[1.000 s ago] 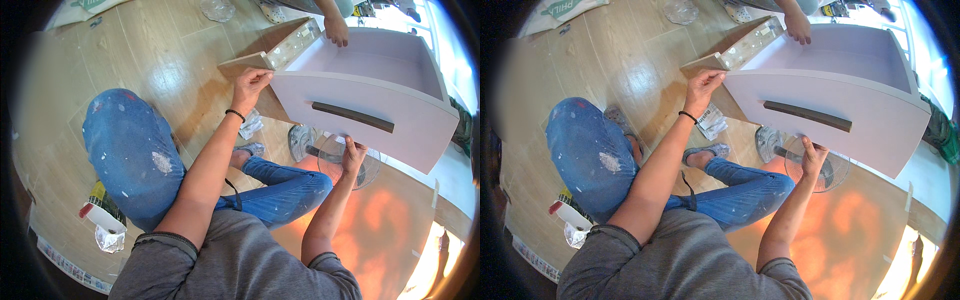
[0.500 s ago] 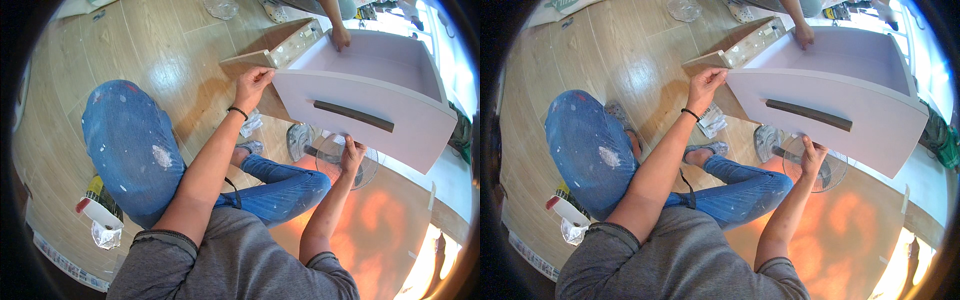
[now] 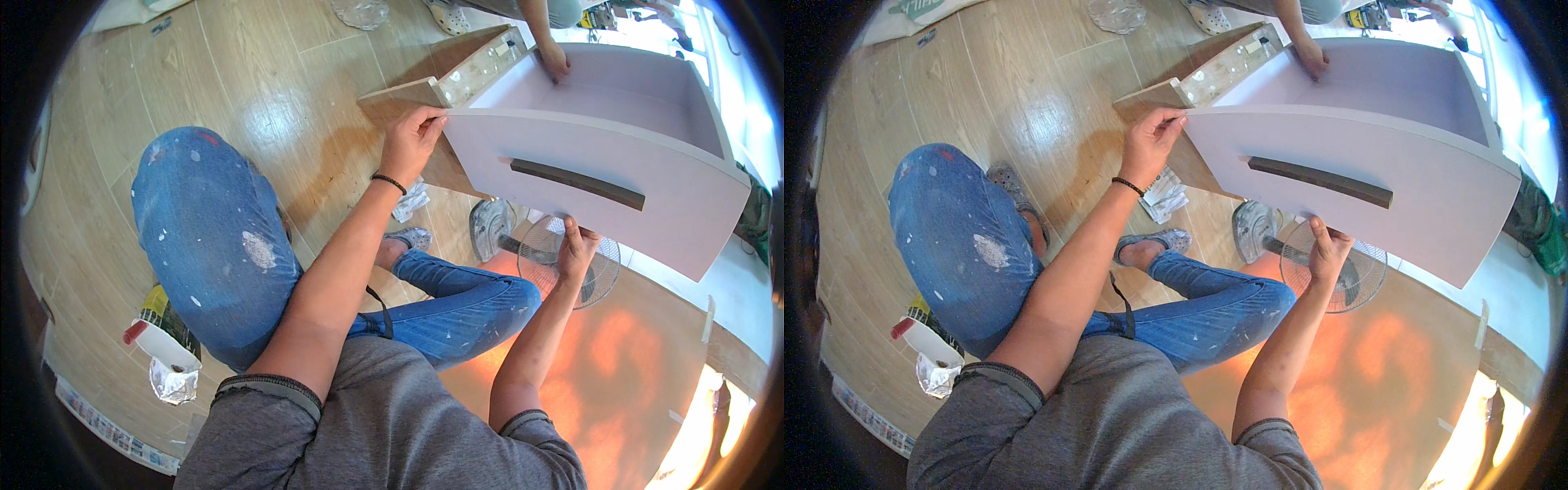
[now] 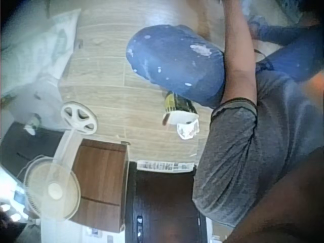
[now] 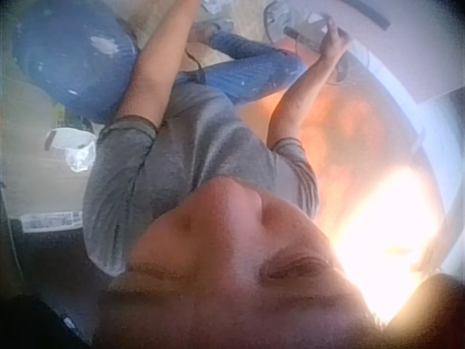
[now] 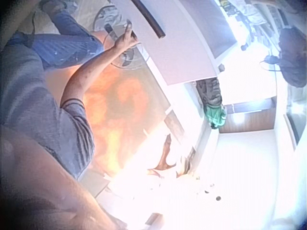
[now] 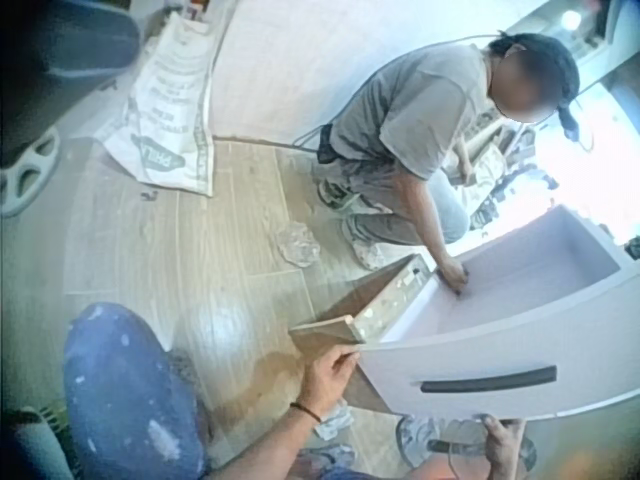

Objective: The person attaches a white drawer front to a cabinet frame and applies masking tape along the top edge. They handle the drawer front, a roll of tape, and a utility knife to cut the tape.

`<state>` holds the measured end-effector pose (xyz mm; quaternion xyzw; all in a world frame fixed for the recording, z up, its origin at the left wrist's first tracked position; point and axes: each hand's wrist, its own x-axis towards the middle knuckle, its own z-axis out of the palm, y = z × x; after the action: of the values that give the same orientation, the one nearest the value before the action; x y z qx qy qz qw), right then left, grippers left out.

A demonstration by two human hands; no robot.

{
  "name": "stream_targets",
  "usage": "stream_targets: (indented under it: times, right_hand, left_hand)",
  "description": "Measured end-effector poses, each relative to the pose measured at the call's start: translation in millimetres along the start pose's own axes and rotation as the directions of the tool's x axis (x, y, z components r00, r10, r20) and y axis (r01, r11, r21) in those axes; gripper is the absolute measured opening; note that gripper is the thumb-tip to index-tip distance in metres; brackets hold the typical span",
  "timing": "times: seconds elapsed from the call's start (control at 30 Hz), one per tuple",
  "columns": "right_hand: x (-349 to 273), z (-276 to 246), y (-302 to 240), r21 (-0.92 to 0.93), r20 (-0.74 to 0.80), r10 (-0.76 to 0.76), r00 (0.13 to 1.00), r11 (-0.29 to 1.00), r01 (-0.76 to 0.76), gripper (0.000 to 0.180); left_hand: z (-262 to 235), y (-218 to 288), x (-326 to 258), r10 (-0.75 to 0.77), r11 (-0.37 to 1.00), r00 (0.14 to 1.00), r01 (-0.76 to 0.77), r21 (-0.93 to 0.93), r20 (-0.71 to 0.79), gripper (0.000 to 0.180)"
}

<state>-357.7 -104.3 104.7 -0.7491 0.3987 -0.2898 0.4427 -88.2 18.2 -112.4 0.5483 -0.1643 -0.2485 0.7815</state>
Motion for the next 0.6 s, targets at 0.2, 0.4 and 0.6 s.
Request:
stream_targets:
  times: [0.2, 0.4, 0.6]
  right_hand:
    - [-0.3, -5.7, 3.6, 0.013, 0.022, 0.000, 1.000, 1.000, 0.000, 0.026]
    - [-0.5, 2.6, -2.2, -0.011, -0.012, -0.011, 1.000, 1.000, 0.011, 0.024]
    - [1.7, 7.3, -2.5, 0.023, -0.012, -0.023, 1.000, 0.999, 0.023, 0.022]
  left_hand:
    - [-11.0, 2.1, 10.2, 0.156, 0.960, 0.982, -0.175, 0.219, 0.102, 0.012]
    - [-6.8, -1.5, 10.8, 0.295, 0.856, 0.944, -0.330, 0.399, 0.149, 0.016]
    - [-1.6, -6.3, 9.3, 0.232, 0.894, 0.967, -0.256, 0.368, 0.109, 0.018]
